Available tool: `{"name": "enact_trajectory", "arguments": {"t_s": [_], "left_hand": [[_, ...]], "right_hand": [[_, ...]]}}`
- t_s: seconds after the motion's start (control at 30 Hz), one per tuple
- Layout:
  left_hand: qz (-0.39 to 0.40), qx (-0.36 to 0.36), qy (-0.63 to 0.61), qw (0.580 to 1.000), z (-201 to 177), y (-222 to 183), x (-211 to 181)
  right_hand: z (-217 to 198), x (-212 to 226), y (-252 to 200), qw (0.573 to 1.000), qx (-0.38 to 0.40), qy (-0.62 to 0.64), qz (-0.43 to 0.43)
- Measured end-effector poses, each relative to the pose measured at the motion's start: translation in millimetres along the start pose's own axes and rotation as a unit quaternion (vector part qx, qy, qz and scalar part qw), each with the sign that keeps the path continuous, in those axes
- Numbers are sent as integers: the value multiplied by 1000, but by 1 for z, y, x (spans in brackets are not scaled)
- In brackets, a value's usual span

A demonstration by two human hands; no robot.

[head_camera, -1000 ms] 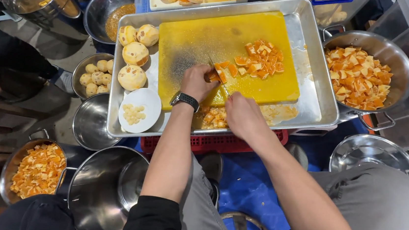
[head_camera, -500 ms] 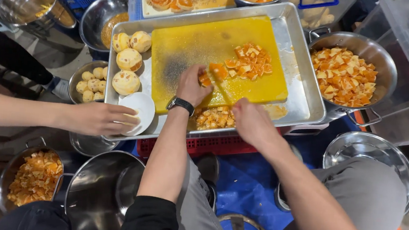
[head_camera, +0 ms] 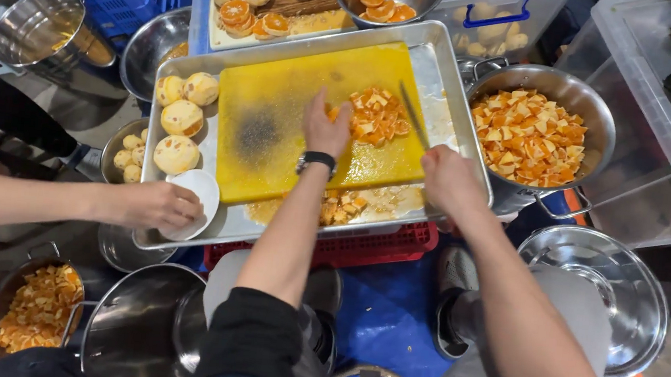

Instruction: Slicing and dicing oranges on a cutting board using a knife in a food preparation setting.

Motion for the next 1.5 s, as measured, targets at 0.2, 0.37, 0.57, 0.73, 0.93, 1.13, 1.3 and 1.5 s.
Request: {"name": "enact_trajectory", "arguments": {"t_s": [0.2, 0.37, 0.57, 0.73, 0.93, 1.13, 1.3, 1.5], "left_hand": [[30, -95, 123, 987, 80, 2, -19], [-1, -116, 91, 989, 95, 18, -3], [-132, -89, -126, 979, 65, 33, -8], [-177, -90, -151, 968, 40, 35, -14], [-82, -118, -191, 971, 26, 38, -71], [113, -78, -225, 965, 106, 30, -158], [112, 21, -165, 980, 221, -3, -204], [13, 175, 36, 984, 303, -32, -197]], "right_hand": [[24, -16, 19, 990, 38, 133, -10], [29, -2, 9, 968, 61, 243, -12], [39, 18, 8, 909, 98, 404, 13], [44, 32, 7, 903, 93, 419, 1], [3, 41, -5, 902, 66, 424, -44], [-66, -8, -11, 870, -10, 493, -9], [-102, -87, 3, 856, -108, 503, 51], [-124, -136, -1, 943, -193, 235, 139]]}}
Point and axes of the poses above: each hand's wrist, its own y-axis towards the middle knuckle, its own z-axis out of the palm, x = y × z, the point moved 1 cm from there along y, towards the middle knuckle, and after that the axes turned 14 degrees about y, right-handed, at the moved point
